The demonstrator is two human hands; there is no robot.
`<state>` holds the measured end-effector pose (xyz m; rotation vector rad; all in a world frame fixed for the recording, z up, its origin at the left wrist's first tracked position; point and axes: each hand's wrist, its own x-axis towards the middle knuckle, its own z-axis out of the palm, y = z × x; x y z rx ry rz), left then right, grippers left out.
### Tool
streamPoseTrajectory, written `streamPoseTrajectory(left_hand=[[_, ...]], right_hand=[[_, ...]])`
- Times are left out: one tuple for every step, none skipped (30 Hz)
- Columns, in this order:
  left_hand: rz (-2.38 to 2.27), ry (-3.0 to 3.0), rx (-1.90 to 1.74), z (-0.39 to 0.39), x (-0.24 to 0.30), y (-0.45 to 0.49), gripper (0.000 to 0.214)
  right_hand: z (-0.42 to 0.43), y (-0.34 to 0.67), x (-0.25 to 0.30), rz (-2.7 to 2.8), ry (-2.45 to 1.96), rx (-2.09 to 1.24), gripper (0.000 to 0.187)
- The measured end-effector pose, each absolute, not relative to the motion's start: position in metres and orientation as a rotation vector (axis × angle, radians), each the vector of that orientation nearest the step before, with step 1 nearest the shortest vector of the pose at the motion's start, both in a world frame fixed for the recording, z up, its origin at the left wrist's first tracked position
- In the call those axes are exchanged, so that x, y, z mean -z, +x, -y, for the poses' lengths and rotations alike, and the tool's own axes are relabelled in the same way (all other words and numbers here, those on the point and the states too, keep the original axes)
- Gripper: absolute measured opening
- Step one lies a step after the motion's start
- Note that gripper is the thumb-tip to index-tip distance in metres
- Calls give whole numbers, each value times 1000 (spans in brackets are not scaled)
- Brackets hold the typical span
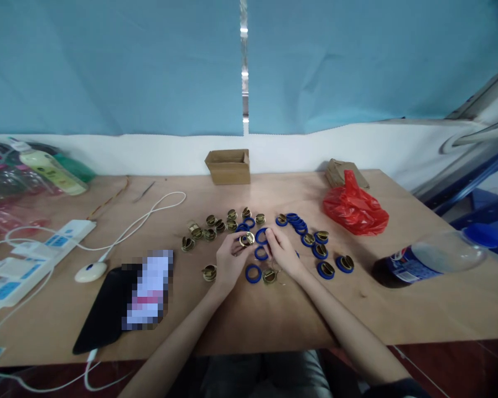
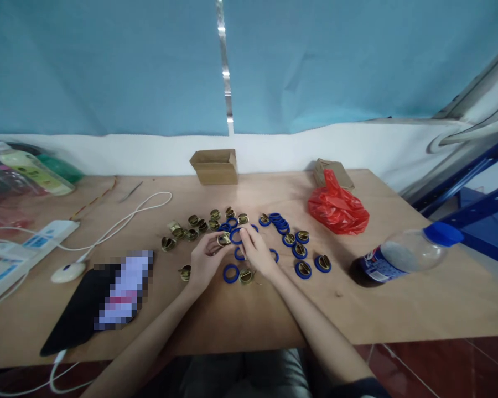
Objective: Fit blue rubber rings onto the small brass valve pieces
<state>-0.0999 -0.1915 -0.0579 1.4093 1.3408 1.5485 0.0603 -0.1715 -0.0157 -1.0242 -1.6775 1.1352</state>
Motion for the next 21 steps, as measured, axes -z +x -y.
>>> streamPoseTrajectory(left_hand=[[-1308, 1352, -1545, 192, 58, -99, 38], [-1278, 1302, -1538, 193, 57, -99, 38], [-1252, 1261, -1529, 193, 57, -99, 38], [-1227, 1227, -1520, 194, 56, -99, 38], [-1202, 1204, -1510, 195, 55, -98, 39], [-1175, 1189, -1499, 196, 53, -98, 39], [-1149, 1181, -1489, 197, 52, -97, 39], [-1127, 1177, -1478, 199, 50, -96, 39], [-1110, 1174, -1468, 200, 49, -96, 39], [-1099, 1170, -1455, 201, 47, -95, 39], [-1090, 1164, -1442, 202, 45, -94, 40], [-1083, 1154, -1431, 202, 44, -93, 41], [-1076, 1142, -1423, 203, 42, -92, 42], [-1067, 1128, -1417, 204, 40, -92, 43], [-1058, 1118, -1410, 204, 39, -91, 43], [-1049, 1109, -1403, 204, 37, -91, 44], [-1042, 1105, -1392, 205, 35, -91, 43], [-1034, 1103, -1377, 205, 33, -91, 42], [-1026, 1102, -1358, 206, 32, -92, 41], [-1016, 1099, -1336, 206, 31, -93, 39], [-1001, 1093, -1316, 206, 30, -94, 38]], right_hand=[[173, 59, 15, 1674, -997, -1192, 37], [175, 57, 15, 1669, -974, -1235, 37], [176, 56, 15, 1659, -957, -1260, 36], [177, 55, 15, 1643, -946, -1265, 35], [177, 54, 16, 1622, -940, -1253, 32], [178, 53, 17, 1596, -939, -1232, 30], [178, 52, 18, 1570, -938, -1213, 27], [178, 51, 19, 1546, -939, -1201, 26], [179, 50, 21, 1521, -942, -1197, 25], [179, 50, 22, 1497, -946, -1197, 24], [180, 49, 23, 1474, -952, -1192, 24], [181, 48, 24, 1453, -960, -1176, 24], [181, 47, 24, 1438, -973, -1147, 24], [182, 47, 25, 1432, -988, -1110, 24], [182, 47, 25, 1430, -1006, -1070, 24], [182, 47, 25, 1430, -1029, -1033, 24], [182, 47, 25, 1427, -1055, -1002, 24], [181, 48, 25, 1423, -1081, -980, 24], [181, 49, 25, 1422, -1105, -968, 24], [180, 50, 26, 1424, -1125, -961, 25], [179, 51, 26, 1432, -1140, -955, 25]])
